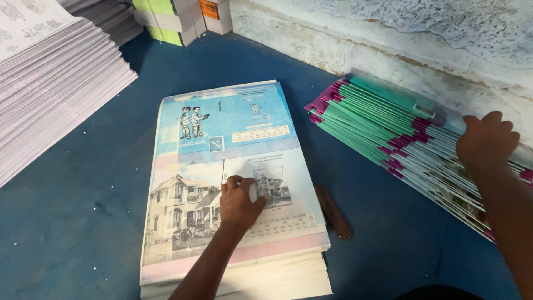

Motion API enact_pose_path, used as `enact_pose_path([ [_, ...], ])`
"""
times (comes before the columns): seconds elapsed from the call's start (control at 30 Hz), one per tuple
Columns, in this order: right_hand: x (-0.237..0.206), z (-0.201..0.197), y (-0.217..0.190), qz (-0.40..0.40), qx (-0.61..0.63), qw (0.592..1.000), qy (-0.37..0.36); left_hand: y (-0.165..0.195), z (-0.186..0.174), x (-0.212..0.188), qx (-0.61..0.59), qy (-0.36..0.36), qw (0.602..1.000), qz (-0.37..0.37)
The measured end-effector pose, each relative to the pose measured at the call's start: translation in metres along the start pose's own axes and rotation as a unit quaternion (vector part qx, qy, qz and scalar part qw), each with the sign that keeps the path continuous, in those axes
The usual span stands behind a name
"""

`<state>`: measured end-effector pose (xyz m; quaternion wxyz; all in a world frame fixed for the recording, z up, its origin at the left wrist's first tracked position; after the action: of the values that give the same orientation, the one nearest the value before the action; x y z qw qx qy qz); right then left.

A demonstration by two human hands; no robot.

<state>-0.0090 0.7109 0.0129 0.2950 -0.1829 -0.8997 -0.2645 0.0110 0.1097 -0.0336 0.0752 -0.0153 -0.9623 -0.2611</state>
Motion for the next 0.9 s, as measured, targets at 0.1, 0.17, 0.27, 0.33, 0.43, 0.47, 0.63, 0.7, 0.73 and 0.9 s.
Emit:
enact_pose_path([
  [0.1, 0.005, -0.026, -0.021, 0.031, 0.067, 0.997, -0.036, -0.006, 0.003, 0.0, -0.02, 0.016, 1.0, 0.006],
  [0.17, 0.01, -0.042, -0.039, 0.059, 0.182, 0.977, -0.093, -0.011, 0.002, -0.001, -0.043, 0.029, 0.999, 0.014],
  [0.27, 0.005, -0.078, -0.083, 0.028, 0.262, 0.962, -0.067, -0.015, -0.008, -0.001, -0.115, 0.05, 0.991, 0.047],
  [0.33, 0.0, -0.092, -0.117, 0.014, 0.315, 0.946, -0.08, -0.019, -0.017, -0.005, -0.156, 0.034, 0.986, 0.055],
  [0.43, -0.021, -0.105, -0.173, 0.016, 0.407, 0.907, -0.103, -0.027, -0.033, -0.016, -0.162, -0.009, 0.985, 0.057],
  [0.47, -0.034, -0.1, -0.19, 0.026, 0.432, 0.886, -0.169, -0.028, -0.04, -0.019, -0.146, -0.004, 0.987, 0.073],
  [0.63, -0.103, -0.108, -0.272, 0.024, 0.505, 0.818, -0.274, -0.06, -0.074, -0.036, -0.082, 0.019, 0.996, 0.034],
  [0.7, -0.13, -0.116, -0.291, 0.025, 0.511, 0.799, -0.315, -0.083, -0.08, -0.042, -0.051, 0.007, 0.998, -0.021],
  [0.73, -0.139, -0.122, -0.3, 0.025, 0.513, 0.789, -0.336, -0.093, -0.085, -0.045, -0.01, 0.026, 0.999, -0.027],
  [0.9, -0.158, -0.156, -0.31, 0.019, 0.419, 0.82, -0.39, -0.137, -0.102, -0.055, 0.068, 0.075, 0.992, -0.079],
])
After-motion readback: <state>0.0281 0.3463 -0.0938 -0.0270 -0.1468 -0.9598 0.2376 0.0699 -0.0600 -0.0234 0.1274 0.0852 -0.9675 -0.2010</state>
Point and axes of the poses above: each hand's wrist, its own x-axis towards the middle knuckle, its own z-axis out of the palm, y = z × x, the point moved 7 cm from there along x, towards the middle knuckle, and after that the axes turned 11 degrees about y, right-handed, at the moved point
